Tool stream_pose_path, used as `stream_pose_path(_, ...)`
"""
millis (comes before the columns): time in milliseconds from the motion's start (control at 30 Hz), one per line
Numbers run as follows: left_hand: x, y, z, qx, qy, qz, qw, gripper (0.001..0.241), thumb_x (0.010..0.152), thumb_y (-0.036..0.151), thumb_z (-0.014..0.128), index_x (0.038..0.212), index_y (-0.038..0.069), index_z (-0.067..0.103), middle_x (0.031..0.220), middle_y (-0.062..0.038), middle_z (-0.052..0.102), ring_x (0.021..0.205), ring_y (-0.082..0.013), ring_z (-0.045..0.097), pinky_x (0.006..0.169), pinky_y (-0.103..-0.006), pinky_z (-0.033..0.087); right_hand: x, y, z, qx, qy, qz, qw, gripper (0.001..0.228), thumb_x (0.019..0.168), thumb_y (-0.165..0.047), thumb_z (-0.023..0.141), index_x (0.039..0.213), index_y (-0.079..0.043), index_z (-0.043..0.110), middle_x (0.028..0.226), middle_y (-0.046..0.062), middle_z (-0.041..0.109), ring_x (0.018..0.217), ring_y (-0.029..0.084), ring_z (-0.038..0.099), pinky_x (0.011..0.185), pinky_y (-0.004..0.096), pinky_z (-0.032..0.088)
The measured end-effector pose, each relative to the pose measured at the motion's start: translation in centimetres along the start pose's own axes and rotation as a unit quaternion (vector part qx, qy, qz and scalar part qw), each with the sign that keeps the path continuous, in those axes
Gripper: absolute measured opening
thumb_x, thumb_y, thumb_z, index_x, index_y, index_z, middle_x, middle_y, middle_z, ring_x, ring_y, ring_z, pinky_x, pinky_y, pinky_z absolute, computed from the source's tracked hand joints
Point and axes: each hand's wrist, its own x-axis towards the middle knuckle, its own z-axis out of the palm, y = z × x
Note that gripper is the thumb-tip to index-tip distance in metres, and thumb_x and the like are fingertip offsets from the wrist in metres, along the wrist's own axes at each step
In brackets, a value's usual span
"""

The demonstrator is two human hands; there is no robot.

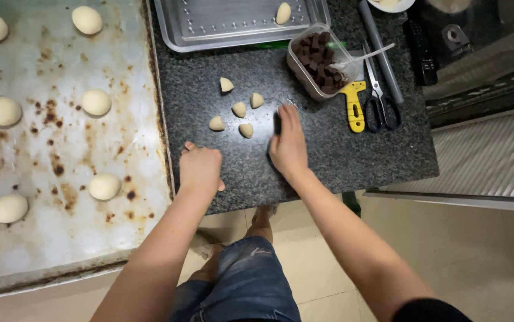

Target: Shaping dough and cutting small pieces using scissors on a bakery counter.

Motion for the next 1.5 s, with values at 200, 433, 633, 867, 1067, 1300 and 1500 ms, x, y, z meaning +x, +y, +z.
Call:
stream_pose_path(200, -1.1, -0.2, -0.6, -0.014, 0.025, 0.004, 1.0, 0.076, 0.052, 0.034, 0.1, 0.112, -0.005, 0.076, 0.124, -0.048, 0.057, 0.11, -0.0566, 0.064, 0.088, -0.0567, 0.056, -0.9, -2.2, 1.4, 0.252, 0.01, 0.0, 0.968, 0.086, 0.075, 0.011, 0.062, 0.156, 0.001, 0.033, 0.157, 0.024, 0.037, 0.15, 0.044, 0.032, 0.125, 0.054, 0.029)
stream_pose_path(433, -4.3, 0.2, -3.4, 0.019, 0.068, 0.003, 0.997, 0.077, 0.054, 0.039, 0.099, 0.112, -0.005, 0.076, 0.123, -0.043, 0.061, 0.11, -0.0497, 0.068, 0.086, -0.0502, 0.059, -4.5, 3.6, -0.7, 0.338, 0.086, 0.084, 0.934, 0.055, 0.101, 0.01, 0.04, 0.154, 0.002, 0.028, 0.153, 0.025, 0.036, 0.148, 0.04, 0.034, 0.12, 0.052, 0.037)
stream_pose_path(633, -7.6, 3.5, -4.6, 0.035, 0.293, 0.06, 0.954, 0.016, 0.081, 0.02, 0.074, 0.09, 0.006, 0.075, 0.089, -0.012, 0.068, 0.08, -0.0278, 0.073, 0.065, -0.0372, 0.058, -4.2, 1.9, -0.7, 0.289, 0.108, 0.099, 0.946, 0.067, 0.083, 0.022, 0.032, 0.148, 0.003, 0.037, 0.146, 0.026, 0.038, 0.14, 0.047, 0.039, 0.113, 0.05, 0.047)
stream_pose_path(867, -3.6, 7.5, -6.8, -0.068, 0.263, 0.336, 0.902, 0.028, 0.094, 0.009, 0.061, 0.12, 0.016, 0.069, 0.127, -0.006, 0.066, 0.12, -0.0255, 0.064, 0.085, -0.0346, 0.056, -3.9, 2.5, -0.8, 0.251, 0.093, 0.091, 0.959, 0.064, 0.081, 0.021, 0.035, 0.142, 0.002, 0.042, 0.141, 0.021, 0.041, 0.136, 0.041, 0.045, 0.111, 0.042, 0.052)
stream_pose_path(1067, 0.4, 7.6, -3.7, -0.053, 0.256, 0.345, 0.901, 0.009, 0.095, 0.026, 0.063, 0.093, 0.019, 0.068, 0.096, 0.0, 0.061, 0.092, -0.022, 0.068, 0.074, -0.0315, 0.055, -3.6, 1.8, -1.3, 0.224, 0.102, 0.077, 0.966, 0.064, 0.076, 0.023, 0.04, 0.137, 0.005, 0.046, 0.132, 0.025, 0.045, 0.128, 0.048, 0.048, 0.105, 0.045, 0.056)
stream_pose_path(1300, -3.6, 4.5, -5.1, -0.238, 0.202, 0.225, 0.923, 0.034, 0.083, 0.033, 0.076, 0.11, 0.015, 0.067, 0.109, -0.006, 0.061, 0.101, -0.0375, 0.068, 0.086, -0.0482, 0.054, -3.6, 1.1, -1.2, 0.118, 0.109, 0.055, 0.985, 0.06, 0.075, 0.018, 0.05, 0.133, 0.002, 0.053, 0.126, 0.023, 0.053, 0.123, 0.045, 0.054, 0.106, 0.048, 0.052)
stream_pose_path(1500, -9.7, -9.7, -5.3, -0.341, 0.272, 0.114, 0.893, 0.033, 0.077, 0.022, 0.08, 0.109, 0.018, 0.075, 0.105, -0.005, 0.074, 0.105, -0.0344, 0.069, 0.095, -0.0447, 0.047, -3.5, 0.6, -1.4, 0.123, 0.107, 0.039, 0.986, 0.057, 0.072, 0.023, 0.053, 0.126, 0.007, 0.054, 0.12, 0.026, 0.052, 0.117, 0.048, 0.054, 0.099, 0.046, 0.055)
